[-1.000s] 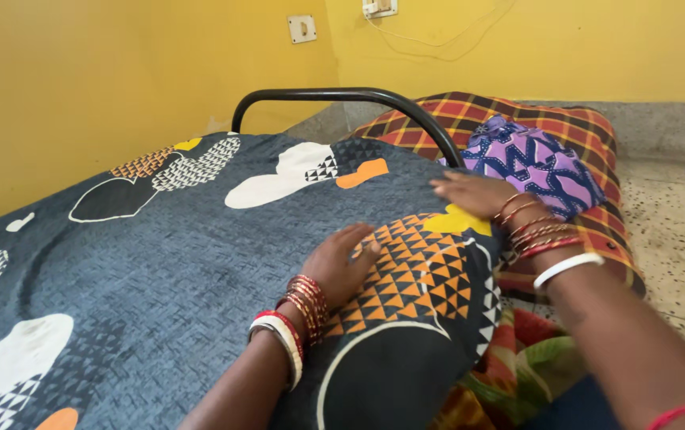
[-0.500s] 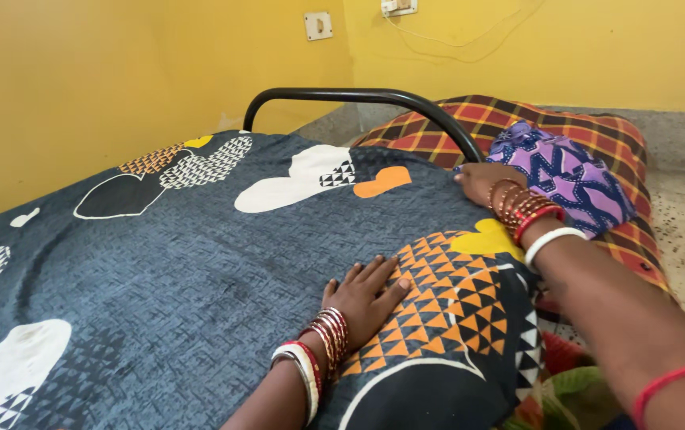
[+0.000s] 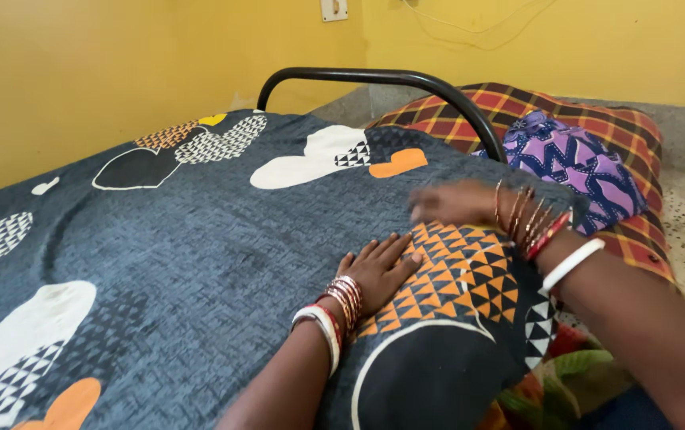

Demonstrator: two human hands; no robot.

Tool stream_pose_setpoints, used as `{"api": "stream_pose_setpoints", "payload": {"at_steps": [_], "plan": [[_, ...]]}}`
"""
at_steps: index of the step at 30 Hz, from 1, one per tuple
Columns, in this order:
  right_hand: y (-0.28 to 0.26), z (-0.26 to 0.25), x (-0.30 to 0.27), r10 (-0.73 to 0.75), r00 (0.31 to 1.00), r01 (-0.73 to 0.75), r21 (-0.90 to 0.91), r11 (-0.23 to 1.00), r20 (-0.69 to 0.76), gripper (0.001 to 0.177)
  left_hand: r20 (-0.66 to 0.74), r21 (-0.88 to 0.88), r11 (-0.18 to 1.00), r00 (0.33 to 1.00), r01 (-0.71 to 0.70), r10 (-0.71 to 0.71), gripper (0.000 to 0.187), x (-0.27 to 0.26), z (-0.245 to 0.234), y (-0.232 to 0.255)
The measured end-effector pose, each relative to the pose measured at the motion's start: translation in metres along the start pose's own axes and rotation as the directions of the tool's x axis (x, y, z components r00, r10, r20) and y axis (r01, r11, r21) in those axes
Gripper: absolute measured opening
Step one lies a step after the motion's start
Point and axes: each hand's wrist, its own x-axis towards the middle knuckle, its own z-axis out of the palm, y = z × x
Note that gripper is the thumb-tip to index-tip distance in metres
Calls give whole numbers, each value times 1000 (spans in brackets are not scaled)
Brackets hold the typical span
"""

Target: The person spreads a patterned bedsheet over a cot and smooths the fabric with their hands.

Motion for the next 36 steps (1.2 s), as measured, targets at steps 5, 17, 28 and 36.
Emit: {"api": "stream_pose_setpoints", "payload": {"at_steps": [5, 17, 28, 36], "plan": [[-9, 15, -44, 59, 990, -34, 182, 983, -132, 54, -3, 22, 999, 1000, 29, -29, 77, -18, -6, -3], [-50, -1, -170, -535, 789, 594, 155, 789, -304, 106, -36, 52, 996, 996, -78, 80, 93, -123, -10, 14], [-84, -27, -172, -497, 720, 517, -103, 850, -484, 72, -170, 389, 903, 977, 185, -127, 115, -249, -16, 99], [-133, -43, -188, -563, 694, 587, -99, 804, -449, 85, -371, 498, 817, 923, 289, -100, 52, -253, -14, 78]]}}
